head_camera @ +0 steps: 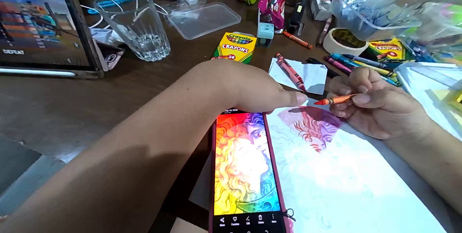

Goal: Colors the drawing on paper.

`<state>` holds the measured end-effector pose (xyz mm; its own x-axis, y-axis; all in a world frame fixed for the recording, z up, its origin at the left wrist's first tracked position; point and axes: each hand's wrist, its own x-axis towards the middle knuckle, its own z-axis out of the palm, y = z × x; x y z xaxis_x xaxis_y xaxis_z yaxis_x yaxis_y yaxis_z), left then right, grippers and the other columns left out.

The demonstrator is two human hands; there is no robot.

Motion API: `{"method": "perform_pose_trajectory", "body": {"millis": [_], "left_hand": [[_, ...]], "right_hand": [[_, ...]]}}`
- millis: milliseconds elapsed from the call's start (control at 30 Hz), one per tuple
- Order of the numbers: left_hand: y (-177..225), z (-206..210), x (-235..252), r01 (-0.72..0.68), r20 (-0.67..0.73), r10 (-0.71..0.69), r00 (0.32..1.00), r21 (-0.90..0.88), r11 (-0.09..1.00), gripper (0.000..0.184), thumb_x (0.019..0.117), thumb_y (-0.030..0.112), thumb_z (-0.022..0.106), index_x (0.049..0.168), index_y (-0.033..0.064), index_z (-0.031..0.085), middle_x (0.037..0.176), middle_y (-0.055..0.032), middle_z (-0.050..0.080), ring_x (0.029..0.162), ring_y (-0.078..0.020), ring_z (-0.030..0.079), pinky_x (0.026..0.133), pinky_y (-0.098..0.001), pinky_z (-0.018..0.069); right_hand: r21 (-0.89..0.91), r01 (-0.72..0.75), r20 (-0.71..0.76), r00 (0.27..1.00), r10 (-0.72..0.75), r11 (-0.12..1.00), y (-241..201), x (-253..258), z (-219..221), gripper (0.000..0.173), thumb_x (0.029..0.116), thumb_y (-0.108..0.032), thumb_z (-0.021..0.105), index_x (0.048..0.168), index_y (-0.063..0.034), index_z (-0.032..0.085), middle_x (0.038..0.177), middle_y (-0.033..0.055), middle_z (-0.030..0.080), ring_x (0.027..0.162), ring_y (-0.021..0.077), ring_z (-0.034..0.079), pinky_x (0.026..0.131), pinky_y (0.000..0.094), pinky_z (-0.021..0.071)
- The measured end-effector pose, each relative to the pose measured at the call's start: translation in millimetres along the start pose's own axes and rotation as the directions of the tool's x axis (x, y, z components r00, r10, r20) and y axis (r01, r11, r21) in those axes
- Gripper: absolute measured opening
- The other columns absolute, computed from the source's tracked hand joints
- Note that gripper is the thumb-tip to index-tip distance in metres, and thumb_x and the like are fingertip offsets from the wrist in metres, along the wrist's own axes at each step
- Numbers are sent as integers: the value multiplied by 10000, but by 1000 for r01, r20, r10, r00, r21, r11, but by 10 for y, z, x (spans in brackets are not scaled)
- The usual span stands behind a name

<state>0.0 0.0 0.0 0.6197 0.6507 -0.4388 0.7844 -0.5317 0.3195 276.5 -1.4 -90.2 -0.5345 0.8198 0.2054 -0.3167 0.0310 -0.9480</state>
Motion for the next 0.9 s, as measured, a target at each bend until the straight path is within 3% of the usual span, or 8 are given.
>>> {"method": "perform_pose_trajectory", "body": {"millis": [167, 267, 367, 467, 567, 667, 900], "left_hand": [[-110, -14, 45, 0, 26, 1, 1000, -44, 999, 692, 1092, 538, 168, 1080, 105, 708, 1170, -137, 647, 1141, -297, 600, 911, -585, 435], [-215, -8, 94, -17, -14, 16, 1000, -79, 997, 672, 1103, 500, 185, 1071, 59, 691, 1101, -143, 659, 1058, -285, 620, 887, -568, 446], [-282, -26, 123, 54, -31, -60, 998, -179, 982, 620, 1111, 474, 232, 1120, 44, 678, 1015, -117, 660, 925, -225, 619, 844, -472, 478], [-376, -13, 158, 53, -64, -73, 995, -275, 960, 583, 1106, 472, 275, 1099, 47, 673, 914, -75, 639, 819, -170, 591, 767, -387, 481], [-425, -5, 193, 45, -76, -72, 995, -303, 952, 574, 1103, 470, 277, 1057, 54, 669, 844, -44, 593, 756, -134, 553, 718, -334, 463], [-447, 9, 219, 40, -89, -70, 994, -299, 953, 569, 1101, 476, 277, 1024, 68, 667, 819, -27, 580, 728, -115, 543, 690, -308, 455], [-457, 17, 224, 49, -101, -87, 991, -330, 943, 560, 1097, 486, 293, 1001, 79, 667, 816, -19, 581, 719, -103, 548, 680, -294, 458]], "right_hand": [[-126, 23, -18, 1000, -25, 992, -8, 15, 97, 161, 915, -84, 654, 853, -229, 616, 878, -34, 657, 698, 23, 652, 618, 173, 584], [-149, 42, -12, 999, -44, 988, -5, 20, 122, 176, 905, -84, 675, 840, -243, 637, 935, -36, 685, 779, 33, 674, 691, 187, 595], [-148, 71, -2, 997, -72, 986, 17, 37, 135, 187, 877, -44, 711, 873, -215, 635, 902, -15, 697, 737, 53, 690, 673, 208, 613], [-131, 94, 29, 995, -91, 987, 47, 50, 133, 192, 868, -58, 761, 860, -205, 638, 946, 1, 705, 772, 67, 697, 699, 216, 616], [-177, 110, 16, 994, -109, 978, 51, 54, 201, 232, 827, -19, 781, 845, -197, 632, 880, -11, 706, 732, 62, 699, 666, 221, 624], [-214, 79, -24, 996, -86, 974, 69, 35, 224, 289, 753, 63, 762, 807, -188, 627, 811, -15, 715, 690, 54, 690, 620, 206, 606], [-277, 46, -39, 998, -59, 960, 78, 38, 235, 312, 725, 69, 769, 757, -199, 613, 787, -38, 710, 698, 31, 685, 618, 180, 591]]}}
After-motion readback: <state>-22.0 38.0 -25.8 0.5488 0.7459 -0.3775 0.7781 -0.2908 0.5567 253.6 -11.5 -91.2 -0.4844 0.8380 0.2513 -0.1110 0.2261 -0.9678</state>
